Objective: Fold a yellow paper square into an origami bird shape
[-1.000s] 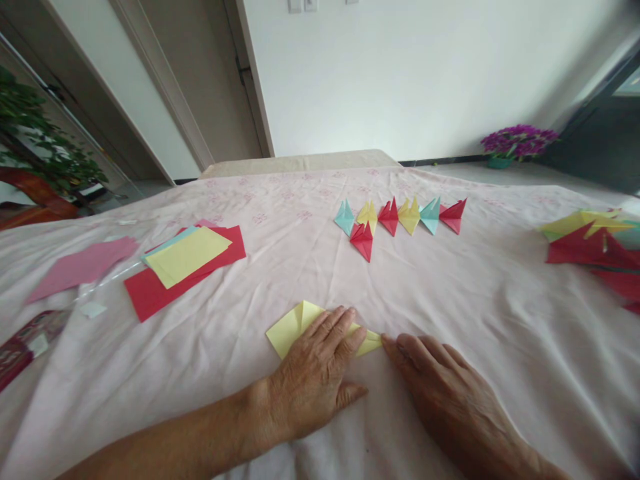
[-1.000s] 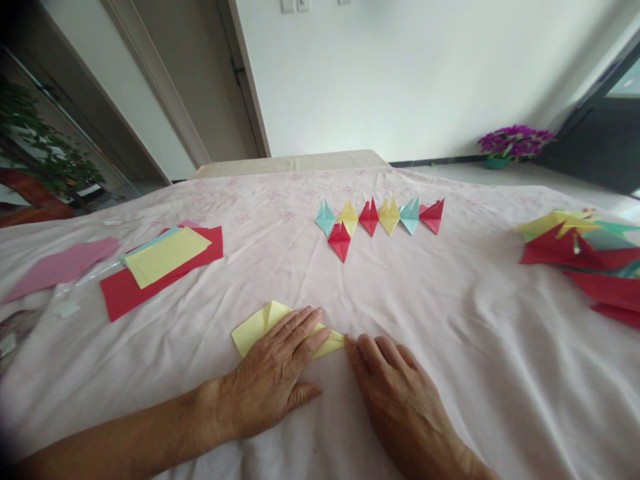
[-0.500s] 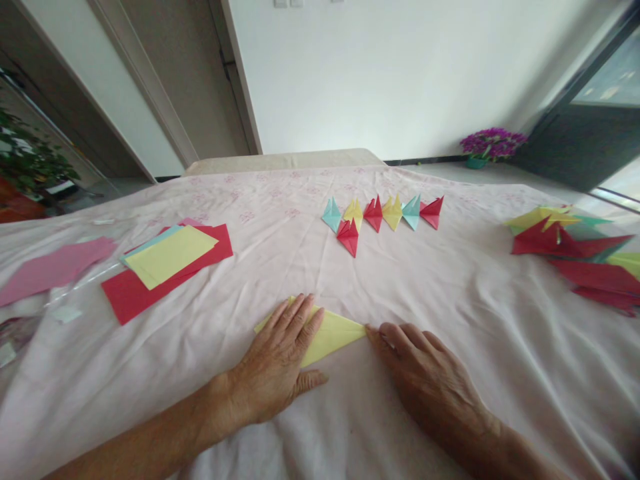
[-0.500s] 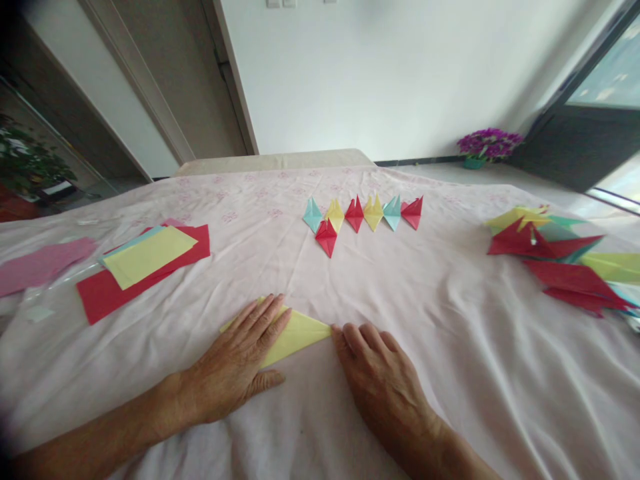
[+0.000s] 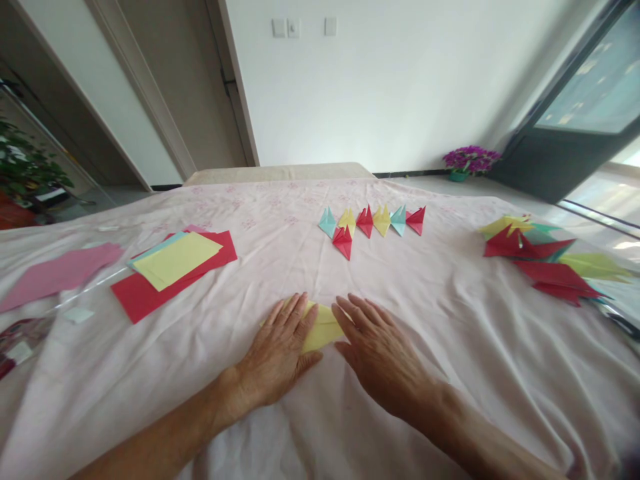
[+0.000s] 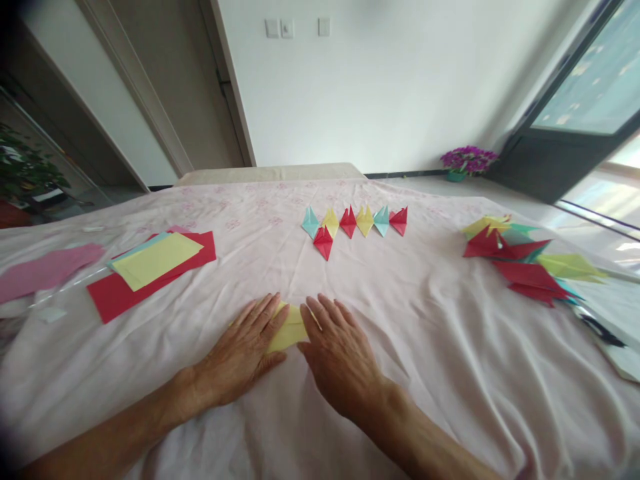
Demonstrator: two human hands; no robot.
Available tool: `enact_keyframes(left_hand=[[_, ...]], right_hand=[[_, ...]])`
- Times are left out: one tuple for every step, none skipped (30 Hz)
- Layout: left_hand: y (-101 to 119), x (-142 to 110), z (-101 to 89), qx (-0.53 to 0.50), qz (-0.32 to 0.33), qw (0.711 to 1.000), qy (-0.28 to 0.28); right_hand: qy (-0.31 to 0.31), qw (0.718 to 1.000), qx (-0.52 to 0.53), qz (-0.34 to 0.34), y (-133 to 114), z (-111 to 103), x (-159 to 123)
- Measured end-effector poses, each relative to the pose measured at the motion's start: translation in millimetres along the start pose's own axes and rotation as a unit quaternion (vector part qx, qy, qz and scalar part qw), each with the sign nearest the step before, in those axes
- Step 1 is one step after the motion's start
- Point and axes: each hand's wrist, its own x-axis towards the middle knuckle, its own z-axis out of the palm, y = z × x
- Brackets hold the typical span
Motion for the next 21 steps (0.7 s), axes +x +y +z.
enact_keyframes(left_hand=[[-0.1, -1.1, 0.0, 0.002, 0.001, 1.000, 0.006], [-0.3, -2.5, -0.4, 0.004, 0.003, 1.000, 0.011], [-0.7, -4.2, -1.2, 0.006, 0.004, 1.000, 0.015], [-1.2, -6.0, -2.2, 0.009, 0.004, 1.000, 0.016], [-1.8, -7.8, -3.5, 0.011, 0.007, 1.000, 0.013], [-2.5, -9.6, -4.7, 0.014, 0.009, 1.000, 0.009], [-3.4, -11.2, -5.8, 0.016, 0.010, 1.000, 0.004], [-4.4, -12.7, -6.5, 0.017, 0.010, 1.000, 0.000], [-5.5, -14.1, -6.9, 0.019, 0.008, 1.000, -0.002], [-6.7, -15.5, -6.8, 0.020, 0.005, 1.000, -0.003], [-8.1, -16.9, -6.3, 0.020, 0.001, 1.000, -0.003], [-9.5, -18.5, -5.5, 0.021, -0.003, 1.000, -0.002], [-10.9, -20.2, -4.3, 0.022, -0.007, 1.000, 0.000], [-12.1, -22.1, -3.1, 0.022, -0.013, 1.000, 0.004], [-13.0, -24.2, -1.9, 0.022, -0.021, 0.999, 0.011], [-13.5, -26.3, -0.9, 0.022, -0.032, 0.999, 0.020], [-13.6, -28.4, -0.3, 0.021, -0.047, 0.998, 0.035], [-13.2, -30.2, -0.2, 0.020, -0.063, 0.996, 0.052], [-12.5, -31.8, -0.8, 0.018, -0.077, 0.994, 0.070], [-11.6, -33.0, -2.0, 0.013, -0.086, 0.992, 0.088], [-10.5, -33.9, -3.8, 0.004, -0.089, 0.991, 0.102]], right_hand=[[-0.002, 1.000, 0.011, -0.015, -3.9, 5.3, 0.4], [-0.008, 1.000, 0.018, -0.021, -6.4, 10.6, -0.1], [-0.014, 0.999, 0.024, -0.028, -7.6, 15.4, -1.5], [-0.023, 0.999, 0.028, -0.038, -7.7, 19.3, -3.5], [-0.028, 0.998, 0.026, -0.039, -6.9, 22.1, -5.9], [-0.029, 0.998, 0.024, -0.040, -5.5, 23.8, -8.4], [-0.029, 0.998, 0.022, -0.041, -3.7, 24.6, -11.1], [-0.027, 0.999, 0.019, -0.040, -1.7, 24.6, -13.7], [-0.024, 0.999, 0.015, -0.038, 0.5, 24.2, -16.4], [-0.022, 0.999, 0.011, -0.034, 3.0, 23.6, -19.0], [-0.020, 0.999, 0.007, -0.029, 5.5, 22.9, -21.7], [-0.020, 1.000, 0.002, -0.023, 8.0, 22.4, -24.1], [-0.023, 1.000, -0.002, -0.014, 10.4, 22.0, -26.3], [-0.028, 1.000, -0.006, -0.003, 12.4, 21.7, -27.9], [-0.036, 0.999, -0.007, 0.007, 13.6, 21.7, -29.0], [-0.047, 0.999, -0.008, 0.017, 13.9, 21.7, -29.2], [-0.057, 0.998, -0.009, 0.029, 13.1, 21.9, -28.7], [-0.064, 0.997, -0.010, 0.042, 11.1, 22.0, -27.6], [-0.068, 0.996, -0.010, 0.057, 8.0, 22.0, -26.0], [-0.068, 0.995, -0.010, 0.072, 4.0, 21.8, -24.1], [-0.064, 0.994, -0.010, 0.090, -0.9, 21.1, -22.3]])
